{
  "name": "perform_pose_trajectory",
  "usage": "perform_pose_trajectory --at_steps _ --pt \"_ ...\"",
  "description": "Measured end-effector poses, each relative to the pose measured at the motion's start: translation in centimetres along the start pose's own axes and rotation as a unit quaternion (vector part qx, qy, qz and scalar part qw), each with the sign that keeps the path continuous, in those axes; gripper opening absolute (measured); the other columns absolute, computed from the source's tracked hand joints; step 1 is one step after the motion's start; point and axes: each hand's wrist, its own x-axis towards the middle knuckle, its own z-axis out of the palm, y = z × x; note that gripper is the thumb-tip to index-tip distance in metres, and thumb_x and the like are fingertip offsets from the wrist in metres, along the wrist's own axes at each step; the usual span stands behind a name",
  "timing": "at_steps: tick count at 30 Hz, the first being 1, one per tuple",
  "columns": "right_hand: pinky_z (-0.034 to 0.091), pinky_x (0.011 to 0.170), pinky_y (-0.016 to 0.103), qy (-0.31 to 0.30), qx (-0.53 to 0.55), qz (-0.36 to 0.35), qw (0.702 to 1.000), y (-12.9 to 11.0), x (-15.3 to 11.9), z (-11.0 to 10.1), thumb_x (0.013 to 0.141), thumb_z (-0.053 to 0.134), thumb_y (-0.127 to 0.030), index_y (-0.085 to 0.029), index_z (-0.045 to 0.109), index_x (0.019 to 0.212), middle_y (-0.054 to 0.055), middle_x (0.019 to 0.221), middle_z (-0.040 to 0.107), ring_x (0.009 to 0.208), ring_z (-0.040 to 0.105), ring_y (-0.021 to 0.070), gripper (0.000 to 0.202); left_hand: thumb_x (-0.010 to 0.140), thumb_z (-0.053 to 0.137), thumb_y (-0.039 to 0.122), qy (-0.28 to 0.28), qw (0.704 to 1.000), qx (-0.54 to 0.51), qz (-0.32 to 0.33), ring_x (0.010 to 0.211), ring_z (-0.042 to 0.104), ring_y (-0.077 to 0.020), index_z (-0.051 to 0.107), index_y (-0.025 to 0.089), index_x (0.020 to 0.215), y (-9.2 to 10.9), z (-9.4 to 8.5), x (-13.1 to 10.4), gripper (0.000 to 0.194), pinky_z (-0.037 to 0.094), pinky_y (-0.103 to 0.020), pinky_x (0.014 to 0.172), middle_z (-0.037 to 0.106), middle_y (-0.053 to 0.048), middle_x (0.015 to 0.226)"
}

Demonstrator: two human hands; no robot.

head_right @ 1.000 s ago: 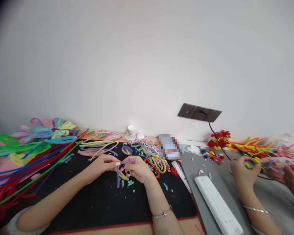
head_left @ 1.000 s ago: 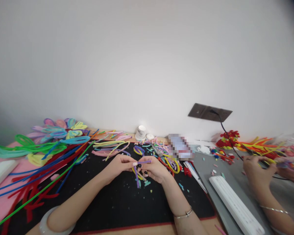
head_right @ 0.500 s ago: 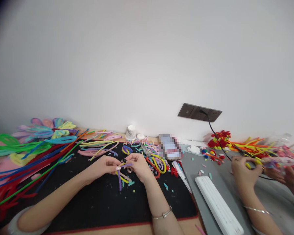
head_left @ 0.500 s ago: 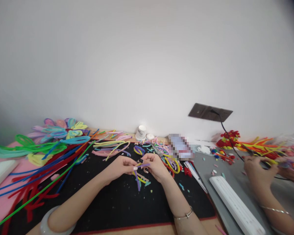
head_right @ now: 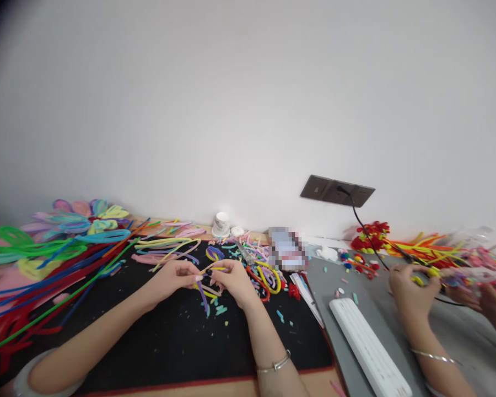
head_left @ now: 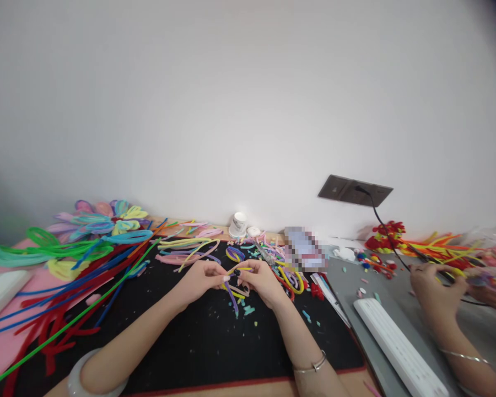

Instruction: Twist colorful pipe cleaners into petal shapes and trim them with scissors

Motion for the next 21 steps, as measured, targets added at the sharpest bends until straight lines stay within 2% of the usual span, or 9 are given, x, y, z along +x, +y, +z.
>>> perform_pose_trajectory --at_steps 5,8,12,15,21 --pt "0.039 0.042 0.026 0.048 -0.053 -0.041 0.997 0.6 0.6 -0.1 0.071 0.061 -0.032 -0.025 0.063 0.072 0.003 0.055 0.059 0.047 0.052 0.0133 0.007 0.068 0.066 0.036 -0.021 0.999 0.025 0.0 0.061 0.06 -0.0147 0.067 0.012 0.075 -0.2 0.0 0.1 0.025 0.047 -0.026 0.064 0.067 -0.004 0.064" --pt "0.04 0.046 0.023 0.068 -0.068 -0.072 0.993 0.8 0.9 -0.1 0.069 0.063 -0.031 -0.019 0.06 0.072 0.0 0.057 0.058 0.05 0.052 0.0116 0.012 0.068 0.065 0.036 0.01 0.999 0.04 0.018 0.06 0.059 -0.0145 0.066 0.012 0.073 -0.2 -0.1 0.2 0.024 0.047 -0.026 0.063 0.066 -0.002 0.062" --pt "0.039 0.051 0.02 0.042 -0.125 -0.111 0.985 1.2 0.8 0.4 0.062 0.068 -0.021 -0.015 0.059 0.074 -0.003 0.064 0.056 0.055 0.049 0.0088 0.017 0.068 0.064 0.038 0.069 0.997 0.022 0.03 0.061 0.061 -0.0152 0.064 0.013 0.074 -0.2 -0.4 0.5 0.026 0.049 -0.028 0.065 0.066 -0.002 0.064" --pt "0.036 0.052 0.019 0.031 -0.199 -0.159 0.966 1.3 0.6 0.9 0.069 0.06 -0.017 -0.015 0.06 0.073 -0.003 0.064 0.055 0.055 0.046 0.0083 0.004 0.067 0.065 0.038 0.083 0.996 0.016 0.017 0.062 0.062 -0.0161 0.064 0.013 0.073 -0.1 -0.4 0.5 0.026 0.05 -0.029 0.066 0.066 -0.003 0.063" --pt "0.041 0.06 0.02 0.015 -0.276 -0.201 0.94 0.8 0.3 0.7 0.077 0.051 -0.012 -0.017 0.064 0.079 -0.001 0.069 0.062 0.061 0.054 0.0101 0.013 0.064 0.066 0.042 0.09 0.995 0.032 0.002 0.063 0.062 -0.0175 0.064 0.013 0.07 0.2 -0.3 0.4 0.029 0.051 -0.03 0.067 0.065 -0.002 0.062"
